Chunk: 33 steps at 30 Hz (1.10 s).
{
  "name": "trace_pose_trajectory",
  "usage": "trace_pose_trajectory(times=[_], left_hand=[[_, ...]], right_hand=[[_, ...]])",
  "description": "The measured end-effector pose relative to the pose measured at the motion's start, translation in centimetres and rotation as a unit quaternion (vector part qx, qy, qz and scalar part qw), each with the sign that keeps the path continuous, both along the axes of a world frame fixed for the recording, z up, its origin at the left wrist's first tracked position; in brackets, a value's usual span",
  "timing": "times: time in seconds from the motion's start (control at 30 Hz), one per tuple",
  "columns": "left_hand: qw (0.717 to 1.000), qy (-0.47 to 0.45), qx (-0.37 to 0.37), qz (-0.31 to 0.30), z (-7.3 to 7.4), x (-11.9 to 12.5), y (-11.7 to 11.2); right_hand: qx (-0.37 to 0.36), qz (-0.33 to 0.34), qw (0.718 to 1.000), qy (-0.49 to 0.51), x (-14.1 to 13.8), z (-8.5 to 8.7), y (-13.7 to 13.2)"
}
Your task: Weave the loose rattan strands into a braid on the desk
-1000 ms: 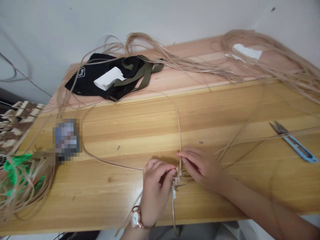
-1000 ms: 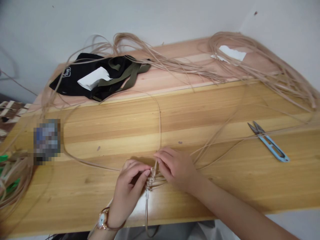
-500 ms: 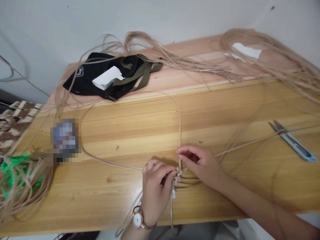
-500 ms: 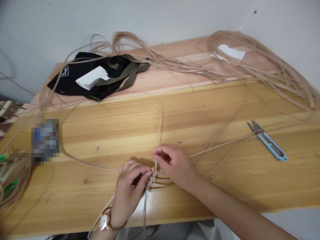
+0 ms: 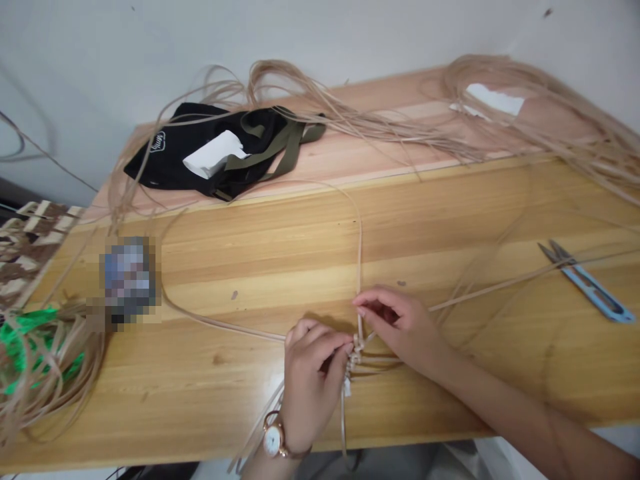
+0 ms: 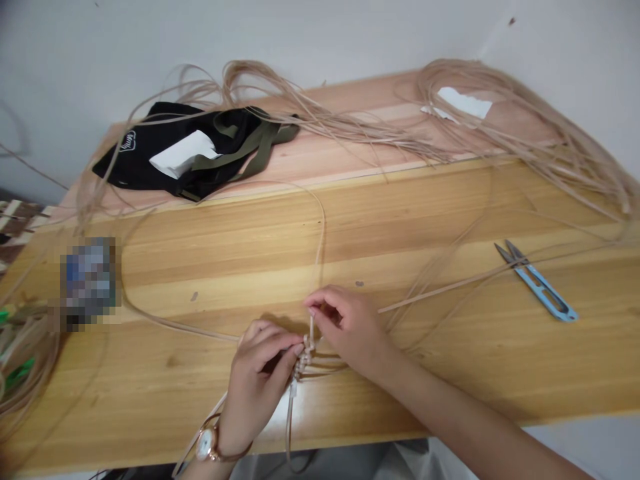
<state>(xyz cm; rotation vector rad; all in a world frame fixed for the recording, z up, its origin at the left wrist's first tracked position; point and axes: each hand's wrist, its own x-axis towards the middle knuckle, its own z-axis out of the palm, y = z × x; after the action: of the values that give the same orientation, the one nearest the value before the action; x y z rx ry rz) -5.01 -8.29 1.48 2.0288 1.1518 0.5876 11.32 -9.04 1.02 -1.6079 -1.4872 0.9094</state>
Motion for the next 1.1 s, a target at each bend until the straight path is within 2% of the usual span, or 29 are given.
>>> trace_pose_trajectory(times=[0.53,1.1], left_hand=[[1.000,0.002,-0.009,0.003,0.44,0.00,-0.09],[1.000,0.010,-0.003,0.015,0.32,0.18,-0.11]], right_hand=[[0.007,0.016,1.000,0.004,0.18,0.04,-0.11],[0.020,0.077,0.997,-0.027,0.54,0.27,-0.24]])
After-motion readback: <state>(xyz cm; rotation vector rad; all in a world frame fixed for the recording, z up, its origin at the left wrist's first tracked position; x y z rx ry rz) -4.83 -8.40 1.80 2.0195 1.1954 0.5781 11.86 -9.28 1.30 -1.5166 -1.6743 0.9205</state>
